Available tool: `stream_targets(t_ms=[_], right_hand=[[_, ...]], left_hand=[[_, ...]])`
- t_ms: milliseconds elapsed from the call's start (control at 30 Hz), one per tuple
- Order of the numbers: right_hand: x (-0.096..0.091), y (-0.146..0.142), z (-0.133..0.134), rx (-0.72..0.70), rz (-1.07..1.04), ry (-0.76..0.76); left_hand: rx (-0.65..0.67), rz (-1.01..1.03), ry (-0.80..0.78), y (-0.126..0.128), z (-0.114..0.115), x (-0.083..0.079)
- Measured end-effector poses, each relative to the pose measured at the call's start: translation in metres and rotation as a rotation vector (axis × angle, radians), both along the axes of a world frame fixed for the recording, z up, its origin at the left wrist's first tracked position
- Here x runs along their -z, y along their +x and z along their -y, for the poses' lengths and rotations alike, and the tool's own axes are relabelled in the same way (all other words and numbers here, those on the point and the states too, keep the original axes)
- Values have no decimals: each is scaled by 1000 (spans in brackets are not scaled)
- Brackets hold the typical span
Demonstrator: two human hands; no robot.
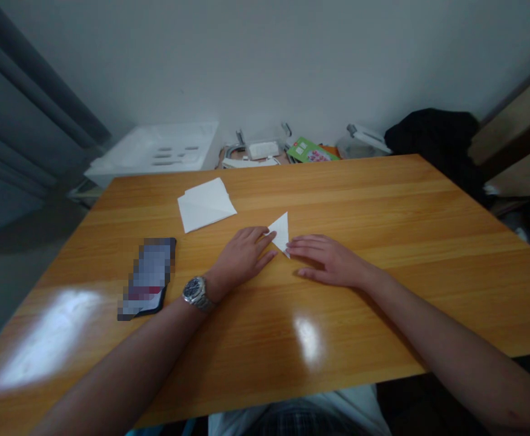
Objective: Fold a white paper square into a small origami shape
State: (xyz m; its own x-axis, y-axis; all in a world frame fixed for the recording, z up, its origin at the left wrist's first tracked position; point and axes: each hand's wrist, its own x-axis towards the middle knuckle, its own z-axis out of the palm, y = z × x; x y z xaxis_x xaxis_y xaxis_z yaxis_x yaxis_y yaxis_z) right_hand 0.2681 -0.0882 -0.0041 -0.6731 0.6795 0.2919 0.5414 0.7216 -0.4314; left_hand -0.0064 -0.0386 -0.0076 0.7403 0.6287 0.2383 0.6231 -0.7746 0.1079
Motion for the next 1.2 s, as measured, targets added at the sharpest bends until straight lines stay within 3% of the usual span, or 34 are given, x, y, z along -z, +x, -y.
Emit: stream_targets(t_ms=[433,733,900,1200], right_hand=[[5,11,-9,254,2,76],[12,7,-11,117,64,57],[14,2,-9,128,52,83],[6,-4,-15,150,60,7]], left_hand=[[197,51,-132,-1,-5,1],[175,64,-123,0,1,-3],[111,57,-60,3,3,-4],[122,80,-65,5,-3,4]])
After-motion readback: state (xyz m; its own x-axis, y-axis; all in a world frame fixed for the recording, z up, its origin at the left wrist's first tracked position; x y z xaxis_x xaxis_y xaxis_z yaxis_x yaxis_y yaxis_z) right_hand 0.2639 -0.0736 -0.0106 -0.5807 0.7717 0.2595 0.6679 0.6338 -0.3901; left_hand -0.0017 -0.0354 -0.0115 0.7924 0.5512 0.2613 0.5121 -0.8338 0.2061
